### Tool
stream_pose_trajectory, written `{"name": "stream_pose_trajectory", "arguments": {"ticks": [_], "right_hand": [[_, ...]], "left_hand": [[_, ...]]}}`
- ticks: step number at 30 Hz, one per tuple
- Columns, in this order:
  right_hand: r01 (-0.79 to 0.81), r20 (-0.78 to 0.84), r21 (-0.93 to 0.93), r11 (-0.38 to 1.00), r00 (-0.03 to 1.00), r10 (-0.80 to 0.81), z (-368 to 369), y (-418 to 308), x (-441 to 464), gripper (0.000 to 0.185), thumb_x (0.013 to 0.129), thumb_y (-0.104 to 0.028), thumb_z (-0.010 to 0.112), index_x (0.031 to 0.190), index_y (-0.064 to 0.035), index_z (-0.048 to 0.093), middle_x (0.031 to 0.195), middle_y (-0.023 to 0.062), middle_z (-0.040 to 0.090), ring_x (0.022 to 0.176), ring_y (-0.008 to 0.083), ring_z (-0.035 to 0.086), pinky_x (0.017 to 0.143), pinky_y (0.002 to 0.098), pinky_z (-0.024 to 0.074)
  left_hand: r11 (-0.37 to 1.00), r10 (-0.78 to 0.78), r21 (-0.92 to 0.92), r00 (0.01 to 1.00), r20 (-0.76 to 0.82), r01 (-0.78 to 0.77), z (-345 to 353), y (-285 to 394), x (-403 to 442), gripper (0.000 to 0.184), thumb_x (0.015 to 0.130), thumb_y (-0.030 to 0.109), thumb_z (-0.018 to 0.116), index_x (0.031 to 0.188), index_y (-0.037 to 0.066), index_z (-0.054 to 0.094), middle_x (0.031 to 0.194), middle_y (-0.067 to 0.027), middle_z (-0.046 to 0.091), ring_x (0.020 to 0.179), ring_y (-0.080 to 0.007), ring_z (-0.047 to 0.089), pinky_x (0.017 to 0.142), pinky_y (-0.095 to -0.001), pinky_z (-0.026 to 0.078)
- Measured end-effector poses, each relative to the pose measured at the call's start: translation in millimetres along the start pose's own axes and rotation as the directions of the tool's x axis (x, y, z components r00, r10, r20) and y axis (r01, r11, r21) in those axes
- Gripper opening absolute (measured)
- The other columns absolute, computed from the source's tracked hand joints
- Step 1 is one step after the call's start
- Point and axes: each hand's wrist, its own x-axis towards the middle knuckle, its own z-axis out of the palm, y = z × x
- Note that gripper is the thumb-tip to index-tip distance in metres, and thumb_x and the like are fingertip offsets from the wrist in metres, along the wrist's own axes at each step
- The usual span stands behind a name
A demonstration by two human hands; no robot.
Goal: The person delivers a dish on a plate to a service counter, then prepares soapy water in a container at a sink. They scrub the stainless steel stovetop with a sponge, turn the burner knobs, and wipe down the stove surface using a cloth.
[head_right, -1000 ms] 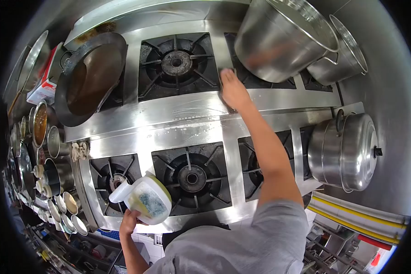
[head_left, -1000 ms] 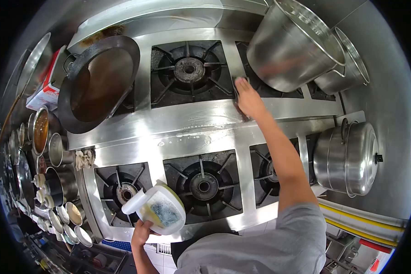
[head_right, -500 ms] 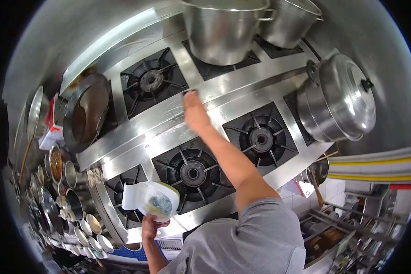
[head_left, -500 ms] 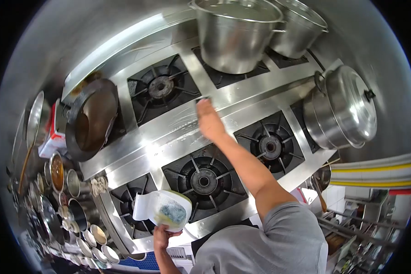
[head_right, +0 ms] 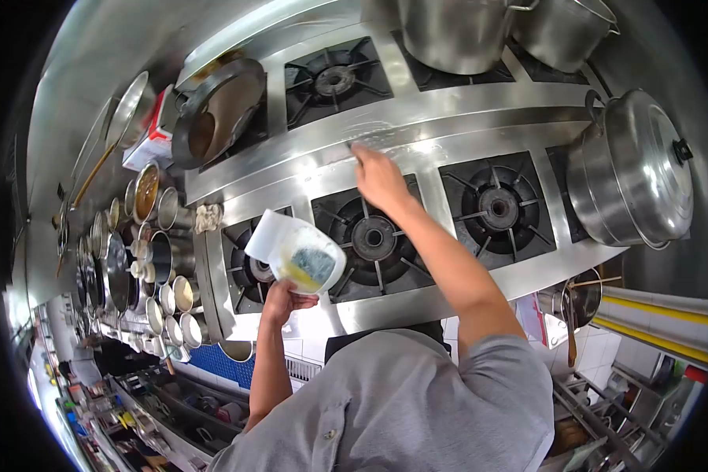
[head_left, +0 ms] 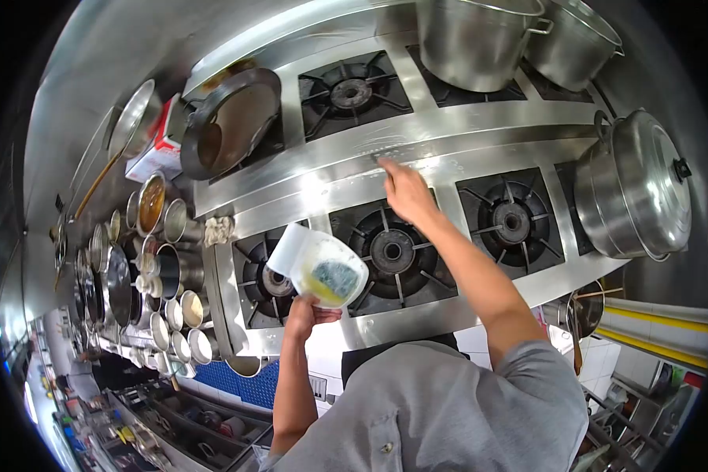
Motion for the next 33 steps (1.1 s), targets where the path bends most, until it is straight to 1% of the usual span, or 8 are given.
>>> {"name": "stream_pose_trajectory", "arguments": {"ticks": [5,8,13,20,23,27,29,33], "right_hand": [[0.320,0.119,0.156,0.934,0.933,-0.340,29,-85,-90,0.039,0.080,-0.003,0.053,0.118,-0.0014,0.060,0.121,0.0193,0.061,0.111,0.0321,0.060,0.097,0.0396,0.0477],[0.451,0.254,-0.198,0.870,0.881,-0.399,99,-64,-112,0.032,0.082,-0.010,0.052,0.108,0.0054,0.062,0.116,0.0250,0.061,0.108,0.0346,0.061,0.091,0.0407,0.0493],[0.232,0.647,-0.265,0.936,0.763,-0.005,110,-61,-105,0.026,0.079,-0.012,0.055,0.097,0.0005,0.068,0.096,0.0230,0.068,0.090,0.0339,0.068,0.078,0.0437,0.0535],[-0.189,0.334,0.290,0.938,0.939,0.086,18,-66,-92,0.032,0.090,-0.015,0.056,0.121,-0.0130,0.063,0.066,0.0158,0.062,0.052,0.0185,0.055,0.055,0.0324,0.0467],[-0.234,0.007,0.476,0.848,0.965,0.262,8,14,-67,0.032,0.089,-0.011,0.051,0.118,-0.0103,0.064,0.080,0.0148,0.069,0.063,0.0209,0.062,0.062,0.0338,0.0494],[-0.373,-0.460,0.586,0.719,0.578,0.674,22,106,-1,0.035,0.092,-0.016,0.044,0.118,0.0017,0.060,0.104,0.0220,0.067,0.100,0.0325,0.063,0.085,0.0409,0.0472],[-0.299,-0.309,0.800,0.520,0.538,0.784,51,126,34,0.047,0.095,-0.023,0.042,0.135,0.0013,0.046,0.127,0.0250,0.056,0.120,0.0346,0.054,0.098,0.0410,0.0417],[-0.279,-0.505,0.693,0.664,0.470,0.724,130,103,92,0.070,0.099,-0.032,0.037,0.146,0.0090,0.008,0.153,0.0279,0.010,0.143,0.0376,0.014,0.117,0.0404,0.0122]], "left_hand": [[0.997,0.022,0.067,0.999,0.050,-0.025,12,6,5,0.044,0.085,0.015,0.033,0.107,-0.020,0.050,0.087,-0.0334,0.065,0.077,-0.0391,0.069,0.071,-0.0420,0.060],[0.998,0.029,0.055,0.992,0.125,-0.036,13,0,15,0.042,0.083,0.013,0.036,0.103,-0.020,0.051,0.085,-0.0346,0.064,0.075,-0.0401,0.069,0.069,-0.0431,0.061],[0.996,0.036,0.076,0.982,0.183,-0.051,12,-10,18,0.043,0.083,0.013,0.036,0.102,-0.021,0.051,0.086,-0.0343,0.064,0.073,-0.0407,0.069,0.068,-0.0435,0.061],[0.997,0.050,0.054,0.983,0.176,-0.060,-3,-26,10,0.046,0.080,0.014,0.035,0.102,-0.024,0.050,0.084,-0.0338,0.064,0.072,-0.0398,0.069,0.067,-0.0439,0.061],[0.997,0.066,0.028,0.992,0.108,-0.069,-14,-39,1,0.047,0.081,0.015,0.035,0.104,-0.023,0.050,0.083,-0.0330,0.064,0.072,-0.0387,0.069,0.068,-0.0432,0.061],[0.994,0.103,-0.031,0.995,0.013,-0.102,-32,-57,-14,0.045,0.083,0.014,0.035,0.102,-0.024,0.049,0.081,-0.0335,0.064,0.069,-0.0392,0.069,0.063,-0.0429,0.062],[0.996,0.084,-0.035,0.996,0.010,-0.083,-41,-67,-20,0.045,0.085,0.015,0.034,0.102,-0.023,0.049,0.082,-0.0326,0.064,0.069,-0.0395,0.069,0.064,-0.0430,0.061],[0.996,0.021,-0.087,0.998,-0.055,-0.026,-46,-81,-22,0.046,0.084,0.017,0.035,0.104,-0.023,0.049,0.082,-0.0318,0.065,0.070,-0.0380,0.069,0.063,-0.0422,0.060]]}}
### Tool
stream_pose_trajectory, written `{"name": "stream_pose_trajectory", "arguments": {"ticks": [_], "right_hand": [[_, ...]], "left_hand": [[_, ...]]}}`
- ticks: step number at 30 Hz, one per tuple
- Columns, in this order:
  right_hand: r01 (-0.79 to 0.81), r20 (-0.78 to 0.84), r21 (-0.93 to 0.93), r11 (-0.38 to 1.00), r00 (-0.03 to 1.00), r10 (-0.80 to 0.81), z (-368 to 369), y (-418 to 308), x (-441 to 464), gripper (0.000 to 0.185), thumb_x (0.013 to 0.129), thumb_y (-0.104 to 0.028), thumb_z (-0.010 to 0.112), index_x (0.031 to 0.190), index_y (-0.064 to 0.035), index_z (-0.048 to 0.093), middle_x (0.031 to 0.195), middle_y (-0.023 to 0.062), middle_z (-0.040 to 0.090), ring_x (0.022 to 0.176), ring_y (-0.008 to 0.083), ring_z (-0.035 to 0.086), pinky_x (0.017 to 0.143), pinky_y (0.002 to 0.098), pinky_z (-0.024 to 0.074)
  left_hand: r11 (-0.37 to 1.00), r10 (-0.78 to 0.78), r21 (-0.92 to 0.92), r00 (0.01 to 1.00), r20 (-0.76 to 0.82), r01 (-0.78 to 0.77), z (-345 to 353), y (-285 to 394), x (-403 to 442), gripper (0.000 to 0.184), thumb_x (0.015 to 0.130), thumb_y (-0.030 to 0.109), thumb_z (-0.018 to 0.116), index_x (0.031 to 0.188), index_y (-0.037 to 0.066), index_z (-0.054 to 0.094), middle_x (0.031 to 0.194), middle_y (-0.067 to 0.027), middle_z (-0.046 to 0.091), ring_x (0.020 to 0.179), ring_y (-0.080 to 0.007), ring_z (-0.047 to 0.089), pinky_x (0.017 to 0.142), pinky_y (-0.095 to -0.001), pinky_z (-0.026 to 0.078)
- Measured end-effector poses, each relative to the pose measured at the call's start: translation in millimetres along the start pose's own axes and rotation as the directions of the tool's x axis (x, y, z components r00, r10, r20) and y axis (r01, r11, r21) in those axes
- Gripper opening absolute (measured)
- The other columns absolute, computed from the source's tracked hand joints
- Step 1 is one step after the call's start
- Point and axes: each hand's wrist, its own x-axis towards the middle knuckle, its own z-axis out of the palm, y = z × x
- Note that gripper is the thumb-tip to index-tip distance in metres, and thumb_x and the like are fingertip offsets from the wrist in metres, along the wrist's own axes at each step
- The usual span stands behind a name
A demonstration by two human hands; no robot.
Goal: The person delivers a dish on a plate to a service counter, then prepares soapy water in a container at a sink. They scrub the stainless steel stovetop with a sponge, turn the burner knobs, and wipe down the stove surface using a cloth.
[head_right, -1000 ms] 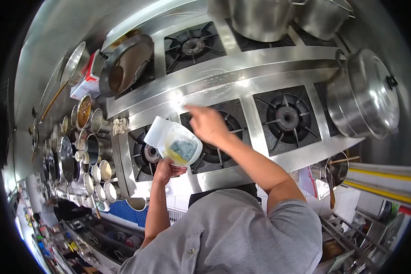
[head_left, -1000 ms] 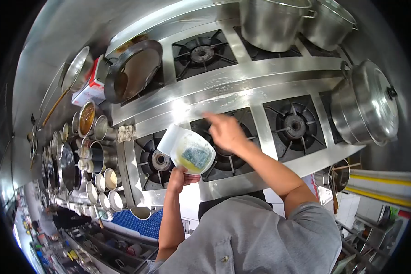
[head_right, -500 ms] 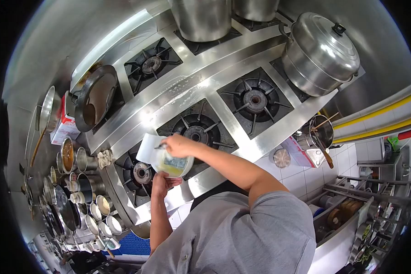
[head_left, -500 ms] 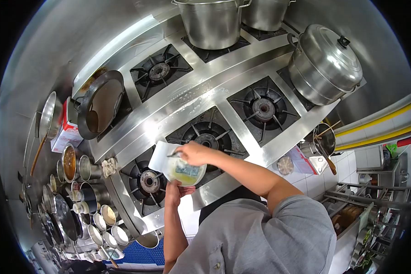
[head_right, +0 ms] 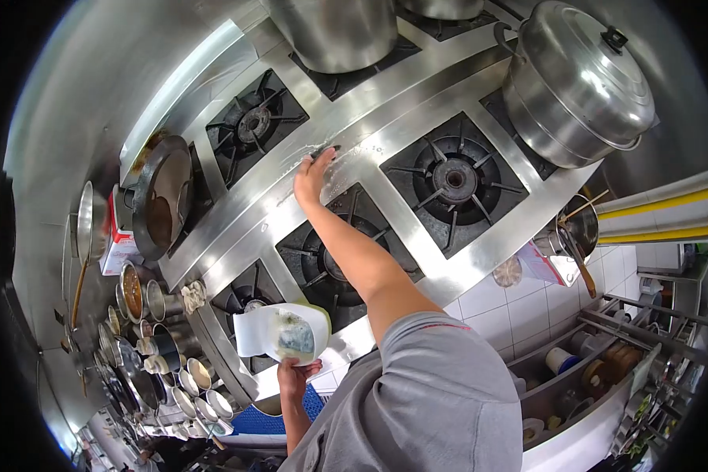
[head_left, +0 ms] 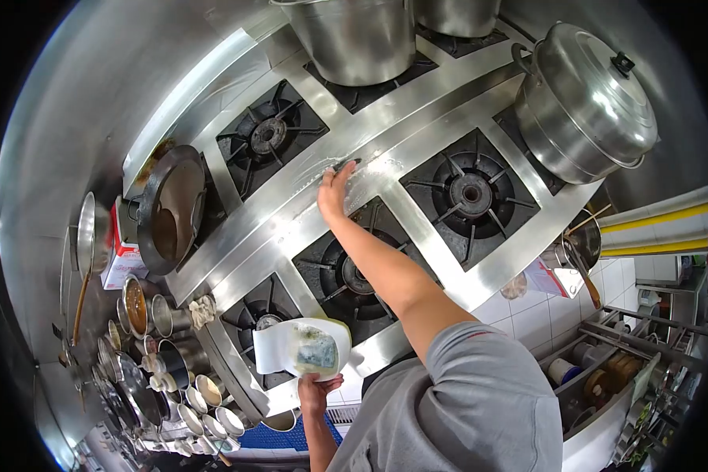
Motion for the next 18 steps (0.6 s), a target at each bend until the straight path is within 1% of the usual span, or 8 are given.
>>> {"name": "stream_pose_trajectory", "arguments": {"ticks": [4,6,7,10,11,14,16,18], "right_hand": [[0.253,-0.171,0.005,0.967,0.953,-0.248,-24,6,58,0.068,0.099,-0.027,0.038,0.145,0.0129,0.006,0.153,0.0314,0.005,0.145,0.0398,0.005,0.119,0.0434,0.0062],[0.140,-0.198,0.048,0.989,0.972,-0.127,-49,-29,77,0.063,0.101,-0.027,0.032,0.145,0.0126,0.009,0.153,0.0308,0.007,0.144,0.0402,0.010,0.119,0.0389,0.0099],[0.029,-0.158,0.061,0.998,0.987,-0.019,-49,-42,70,0.062,0.102,-0.027,0.030,0.146,0.0107,0.007,0.154,0.0304,0.006,0.144,0.0404,0.011,0.118,0.0383,0.0109],[0.176,-0.003,-0.101,0.979,0.984,-0.177,-23,-19,7,0.065,0.102,-0.034,0.031,0.149,0.0039,0.004,0.154,0.0285,0.007,0.143,0.0393,0.014,0.117,0.0406,0.0158],[0.086,0.089,-0.178,0.980,0.994,-0.071,-26,-21,-3,0.064,0.102,-0.030,0.032,0.148,0.0050,0.006,0.154,0.0284,0.007,0.143,0.0396,0.015,0.116,0.0411,0.0166],[0.253,-0.180,-0.058,0.966,0.949,-0.260,-42,-22,62,0.061,0.101,-0.024,0.032,0.146,0.0086,0.007,0.153,0.0299,0.010,0.143,0.0418,0.013,0.116,0.0425,0.0157],[0.197,-0.272,-0.075,0.978,0.939,-0.210,-54,-36,88,0.057,0.100,-0.022,0.034,0.144,0.0097,0.016,0.149,0.0321,0.023,0.140,0.0436,0.021,0.116,0.0421,0.0183],[0.297,-0.284,-0.210,0.931,0.893,-0.349,-65,-36,95,0.051,0.097,-0.018,0.040,0.139,0.0082,0.032,0.144,0.0296,0.036,0.136,0.0420,0.030,0.114,0.0457,0.0209]], "left_hand": [[0.988,0.056,0.148,0.997,-0.051,-0.048,-7,11,11,0.050,0.086,0.025,0.039,0.101,-0.021,0.054,0.079,-0.0297,0.065,0.066,-0.0350,0.069,0.059,-0.0401,0.060],[0.933,0.153,0.326,0.988,0.018,-0.150,-12,23,16,0.053,0.087,0.028,0.042,0.103,-0.021,0.053,0.079,-0.0293,0.065,0.065,-0.0341,0.069,0.055,-0.0383,0.060],[0.930,0.142,0.344,0.990,-0.008,-0.131,-11,33,17,0.053,0.087,0.029,0.043,0.101,-0.021,0.054,0.080,-0.0293,0.065,0.065,-0.0342,0.069,0.054,-0.0380,0.060],[0.921,0.126,0.382,0.987,-0.098,-0.080,-14,39,31,0.051,0.086,0.029,0.049,0.098,-0.020,0.056,0.086,-0.0288,0.064,0.069,-0.0347,0.069,0.054,-0.0376,0.060],[0.908,0.119,0.413,0.988,-0.100,-0.068,-18,40,36,0.050,0.086,0.028,0.049,0.099,-0.020,0.056,0.088,-0.0286,0.064,0.069,-0.0347,0.070,0.054,-0.0378,0.060],[0.884,0.121,0.465,0.984,-0.131,-0.047,-25,40,36,0.051,0.086,0.029,0.052,0.106,-0.018,0.053,0.092,-0.0271,0.064,0.072,-0.0333,0.069,0.056,-0.0376,0.061],[0.900,0.111,0.435,0.981,-0.157,-0.033,-20,33,32,0.055,0.088,0.033,0.053,0.110,-0.017,0.052,0.095,-0.0258,0.064,0.075,-0.0320,0.069,0.058,-0.0373,0.061],[0.935,0.095,0.355,0.977,-0.190,-0.022,-13,29,29,0.059,0.090,0.039,0.054,0.113,-0.015,0.051,0.099,-0.0245,0.063,0.078,-0.0306,0.069,0.061,-0.0374,0.061]]}}
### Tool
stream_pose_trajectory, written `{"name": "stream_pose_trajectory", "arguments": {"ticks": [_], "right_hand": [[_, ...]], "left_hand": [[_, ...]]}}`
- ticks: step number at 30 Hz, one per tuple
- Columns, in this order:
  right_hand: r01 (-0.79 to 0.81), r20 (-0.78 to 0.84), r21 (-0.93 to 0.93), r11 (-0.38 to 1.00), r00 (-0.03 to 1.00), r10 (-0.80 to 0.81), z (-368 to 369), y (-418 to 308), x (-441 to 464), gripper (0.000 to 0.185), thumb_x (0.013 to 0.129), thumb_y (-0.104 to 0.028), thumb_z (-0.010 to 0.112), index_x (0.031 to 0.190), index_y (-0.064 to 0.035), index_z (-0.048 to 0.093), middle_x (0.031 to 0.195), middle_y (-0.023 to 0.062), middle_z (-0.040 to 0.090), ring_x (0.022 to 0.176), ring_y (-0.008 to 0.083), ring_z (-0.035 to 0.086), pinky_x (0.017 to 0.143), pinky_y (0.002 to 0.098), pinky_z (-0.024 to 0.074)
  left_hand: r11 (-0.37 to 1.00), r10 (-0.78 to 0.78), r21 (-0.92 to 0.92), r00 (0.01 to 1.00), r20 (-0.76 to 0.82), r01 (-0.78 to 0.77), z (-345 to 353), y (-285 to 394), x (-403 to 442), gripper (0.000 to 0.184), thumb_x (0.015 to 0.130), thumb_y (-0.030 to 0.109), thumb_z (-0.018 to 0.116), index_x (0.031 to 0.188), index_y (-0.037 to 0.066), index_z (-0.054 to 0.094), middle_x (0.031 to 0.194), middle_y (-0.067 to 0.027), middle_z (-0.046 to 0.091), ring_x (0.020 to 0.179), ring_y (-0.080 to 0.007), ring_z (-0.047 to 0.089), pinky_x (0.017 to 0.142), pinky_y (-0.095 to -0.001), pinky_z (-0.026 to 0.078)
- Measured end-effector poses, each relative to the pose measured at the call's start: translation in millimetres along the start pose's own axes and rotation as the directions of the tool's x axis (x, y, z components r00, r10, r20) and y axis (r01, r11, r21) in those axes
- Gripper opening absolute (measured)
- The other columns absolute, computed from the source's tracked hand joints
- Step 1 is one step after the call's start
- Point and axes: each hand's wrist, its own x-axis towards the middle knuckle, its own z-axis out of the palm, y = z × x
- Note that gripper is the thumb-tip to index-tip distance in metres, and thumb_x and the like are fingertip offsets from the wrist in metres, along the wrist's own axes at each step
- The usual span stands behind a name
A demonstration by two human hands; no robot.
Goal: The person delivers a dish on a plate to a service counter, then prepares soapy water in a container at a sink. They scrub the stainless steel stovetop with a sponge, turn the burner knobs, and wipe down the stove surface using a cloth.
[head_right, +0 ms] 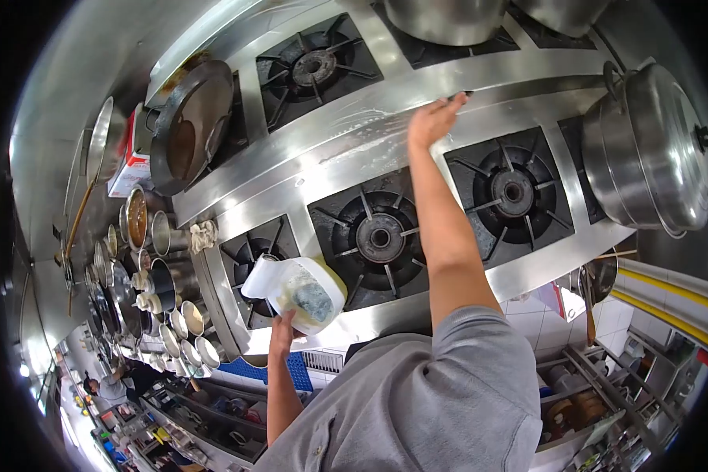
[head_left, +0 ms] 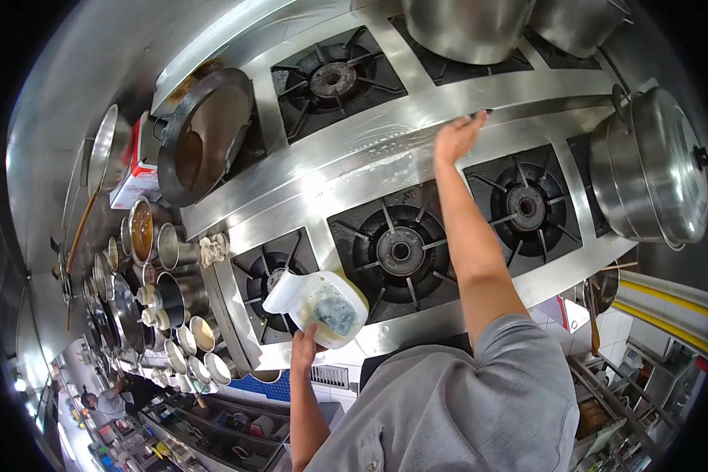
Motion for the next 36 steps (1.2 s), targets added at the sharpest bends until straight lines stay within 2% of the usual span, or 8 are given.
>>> {"name": "stream_pose_trajectory", "arguments": {"ticks": [4,15,19,20,22,26,30,36], "right_hand": [[0.599,0.377,-0.442,0.667,0.799,-0.468,-33,-2,18,0.048,0.090,-0.016,0.048,0.133,0.0042,0.045,0.143,0.0240,0.042,0.135,0.0370,0.036,0.113,0.0507,0.0226],[0.918,0.881,0.198,0.343,-0.014,-0.472,42,-84,-159,0.056,0.088,-0.031,0.051,0.135,-0.0013,0.047,0.139,0.0154,0.049,0.133,0.0285,0.041,0.113,0.0467,0.0245],[0.936,0.828,-0.092,0.340,0.262,-0.496,18,-61,-83,0.052,0.088,-0.025,0.051,0.135,-0.0028,0.048,0.135,0.0143,0.053,0.131,0.0268,0.043,0.112,0.0513,0.0248],[0.901,0.821,-0.168,0.399,0.352,-0.450,7,-66,-73,0.052,0.089,-0.026,0.050,0.135,-0.0016,0.048,0.138,0.0154,0.050,0.133,0.0286,0.041,0.112,0.0521,0.0239],[0.865,0.825,-0.293,0.407,0.444,-0.349,10,-70,-90,0.056,0.089,-0.027,0.050,0.136,0.0027,0.044,0.141,0.0189,0.045,0.135,0.0331,0.037,0.113,0.0505,0.0237],[0.889,0.879,-0.163,0.427,0.327,-0.346,67,-83,-232,0.060,0.090,-0.029,0.047,0.138,0.0054,0.041,0.143,0.0225,0.042,0.137,0.0347,0.035,0.114,0.0469,0.0229],[0.878,0.779,0.421,0.228,-0.222,-0.586,112,-130,-323,0.047,0.089,-0.025,0.045,0.129,-0.0012,0.051,0.133,0.0154,0.054,0.129,0.0304,0.045,0.110,0.0426,0.0298],[0.971,0.943,0.109,0.214,-0.033,-0.332,55,-159,-244,0.049,0.087,-0.027,0.046,0.131,-0.0060,0.050,0.134,0.0123,0.053,0.125,0.0290,0.049,0.104,0.0432,0.0370]], "left_hand": [[0.994,0.013,-0.106,0.995,-0.103,-0.024,-5,-10,-21,0.070,0.096,0.055,0.042,0.128,-0.007,0.049,0.108,-0.0237,0.064,0.086,-0.0292,0.068,0.071,-0.0353,0.057],[0.909,0.162,0.392,0.751,-0.640,0.138,-27,-193,-70,0.043,0.098,0.035,0.046,0.088,-0.002,0.065,0.059,-0.0125,0.062,0.053,-0.0186,0.061,0.050,-0.0336,0.047],[0.768,-0.556,-0.394,0.831,-0.017,0.505,-41,-310,-76,0.028,0.093,0.025,0.047,0.103,0.002,0.060,0.081,-0.0153,0.066,0.056,-0.0210,0.062,0.048,-0.0315,0.049],[0.968,-0.249,0.080,0.956,0.154,0.239,-44,-375,-74,0.030,0.092,0.028,0.049,0.105,0.004,0.060,0.083,-0.0144,0.066,0.061,-0.0224,0.063,0.050,-0.0337,0.050],[0.563,0.021,0.739,0.901,0.434,-0.369,-48,-428,-68,0.033,0.089,0.034,0.052,0.108,0.008,0.060,0.090,-0.0141,0.066,0.072,-0.0254,0.065,0.053,-0.0389,0.051],[0.824,0.022,0.544,0.969,0.248,-0.158,-101,-447,-41,0.036,0.086,0.040,0.055,0.102,0.010,0.068,0.089,-0.0163,0.068,0.080,-0.0331,0.066,0.070,-0.0445,0.052],[0.945,-0.287,-0.191,0.954,-0.089,0.266,-150,-441,-13,0.029,0.087,0.030,0.057,0.100,0.005,0.064,0.085,-0.0125,0.068,0.072,-0.0238,0.063,0.060,-0.0367,0.050],[0.768,-0.522,-0.470,0.851,-0.065,0.435,-179,-443,-27,0.029,0.091,0.024,0.051,0.113,0.005,0.056,0.080,-0.0120,0.067,0.054,-0.0162,0.057,0.044,-0.0299,0.045]]}}
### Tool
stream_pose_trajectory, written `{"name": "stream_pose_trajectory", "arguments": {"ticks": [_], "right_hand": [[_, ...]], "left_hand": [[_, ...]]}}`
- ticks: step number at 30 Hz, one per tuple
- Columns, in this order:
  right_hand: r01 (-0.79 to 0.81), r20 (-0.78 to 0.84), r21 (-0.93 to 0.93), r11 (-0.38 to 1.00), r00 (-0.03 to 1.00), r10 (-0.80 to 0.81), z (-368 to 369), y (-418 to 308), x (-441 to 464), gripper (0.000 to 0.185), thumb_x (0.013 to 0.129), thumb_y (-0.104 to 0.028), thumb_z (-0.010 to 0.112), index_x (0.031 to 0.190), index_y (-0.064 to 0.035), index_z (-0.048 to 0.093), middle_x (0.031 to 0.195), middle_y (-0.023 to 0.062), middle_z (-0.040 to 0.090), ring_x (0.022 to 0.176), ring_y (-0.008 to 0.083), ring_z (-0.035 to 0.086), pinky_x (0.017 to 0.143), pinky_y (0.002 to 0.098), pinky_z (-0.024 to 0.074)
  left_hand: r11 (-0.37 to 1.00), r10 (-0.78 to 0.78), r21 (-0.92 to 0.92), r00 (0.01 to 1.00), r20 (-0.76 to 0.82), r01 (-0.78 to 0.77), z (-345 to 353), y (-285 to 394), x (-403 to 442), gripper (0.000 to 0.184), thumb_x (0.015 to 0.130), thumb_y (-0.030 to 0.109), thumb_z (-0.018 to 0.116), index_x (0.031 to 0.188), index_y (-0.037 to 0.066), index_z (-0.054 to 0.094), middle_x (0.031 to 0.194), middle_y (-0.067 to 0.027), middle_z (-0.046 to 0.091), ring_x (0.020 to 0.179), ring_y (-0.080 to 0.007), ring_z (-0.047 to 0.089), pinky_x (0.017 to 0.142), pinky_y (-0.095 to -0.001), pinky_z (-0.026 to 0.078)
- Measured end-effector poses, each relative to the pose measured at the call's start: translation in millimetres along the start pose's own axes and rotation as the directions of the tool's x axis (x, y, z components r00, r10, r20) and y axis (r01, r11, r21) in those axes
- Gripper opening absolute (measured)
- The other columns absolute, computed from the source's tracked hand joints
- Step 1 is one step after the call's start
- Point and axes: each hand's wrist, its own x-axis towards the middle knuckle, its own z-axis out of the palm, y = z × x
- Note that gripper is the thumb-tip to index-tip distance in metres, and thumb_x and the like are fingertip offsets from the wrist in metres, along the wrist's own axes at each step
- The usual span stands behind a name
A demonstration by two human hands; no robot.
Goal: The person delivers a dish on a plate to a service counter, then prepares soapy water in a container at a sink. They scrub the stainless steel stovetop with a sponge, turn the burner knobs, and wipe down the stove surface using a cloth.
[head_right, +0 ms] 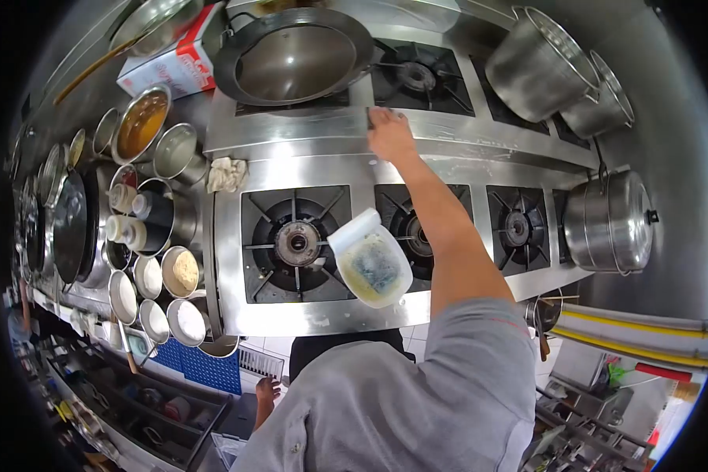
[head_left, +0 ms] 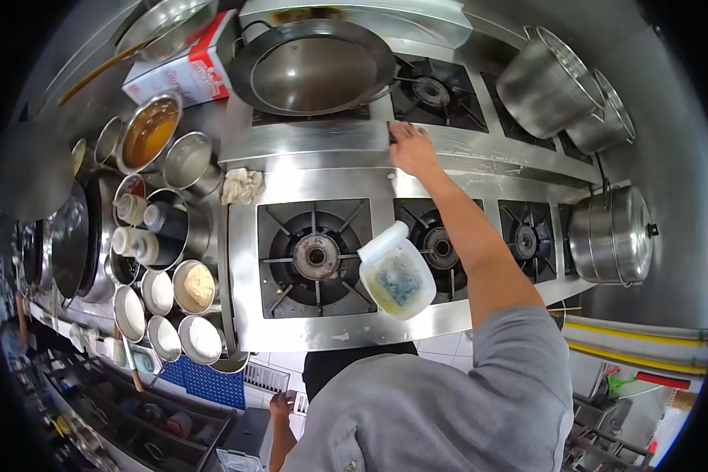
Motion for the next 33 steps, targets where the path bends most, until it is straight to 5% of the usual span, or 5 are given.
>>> {"name": "stream_pose_trajectory", "arguments": {"ticks": [3,10,20,23,33], "right_hand": [[-0.008,-0.050,0.018,1.000,0.999,0.009,54,-15,30,0.051,0.087,-0.024,0.049,0.135,-0.0075,0.046,0.133,0.0142,0.054,0.122,0.0291,0.052,0.104,0.0439,0.0370],[-0.027,0.220,-0.064,0.998,0.975,0.041,10,-12,41,0.039,0.086,-0.026,0.049,0.116,-0.0018,0.057,0.107,0.0162,0.067,0.100,0.0307,0.065,0.085,0.0450,0.0504],[0.229,0.051,-0.050,0.972,0.973,-0.227,49,-167,103,0.045,0.087,-0.024,0.045,0.127,-0.0023,0.049,0.133,0.0147,0.054,0.116,0.0281,0.057,0.095,0.0463,0.0443],[0.112,0.474,-0.233,0.966,0.880,0.012,-15,-123,75,0.040,0.089,-0.027,0.047,0.116,-0.0040,0.063,0.122,0.0144,0.060,0.112,0.0246,0.059,0.092,0.0426,0.0459],[0.174,0.026,-0.118,0.978,0.985,-0.172,61,-171,97,0.041,0.088,-0.025,0.048,0.120,-0.0011,0.057,0.123,0.0178,0.059,0.115,0.0293,0.057,0.097,0.0441,0.0448]], "left_hand": [[0.900,-0.356,-0.164,0.897,0.261,0.405,-37,-32,31,0.027,0.091,0.025,0.051,0.111,0.010,0.058,0.076,-0.0099,0.065,0.052,-0.0192,0.055,0.043,-0.0348,0.043],[0.978,0.128,-0.155,0.989,-0.068,-0.137,-10,20,13,0.024,0.090,0.023,0.055,0.107,0.006,0.055,0.075,-0.0105,0.063,0.051,-0.0131,0.052,0.040,-0.0251,0.037],[0.985,-0.077,-0.151,0.995,0.067,0.087,11,-8,20,0.028,0.090,0.020,0.052,0.114,0.004,0.055,0.082,-0.0130,0.067,0.049,-0.0160,0.055,0.040,-0.0284,0.041],[0.968,-0.081,-0.229,0.993,0.084,0.099,23,-18,19,0.028,0.091,0.020,0.052,0.114,0.004,0.054,0.083,-0.0134,0.068,0.048,-0.0163,0.055,0.039,-0.0286,0.041],[0.987,-0.031,-0.155,0.996,0.081,0.043,24,-14,33,0.030,0.092,0.022,0.053,0.113,0.002,0.055,0.080,-0.0119,0.067,0.051,-0.0146,0.056,0.042,-0.0265,0.043]]}}
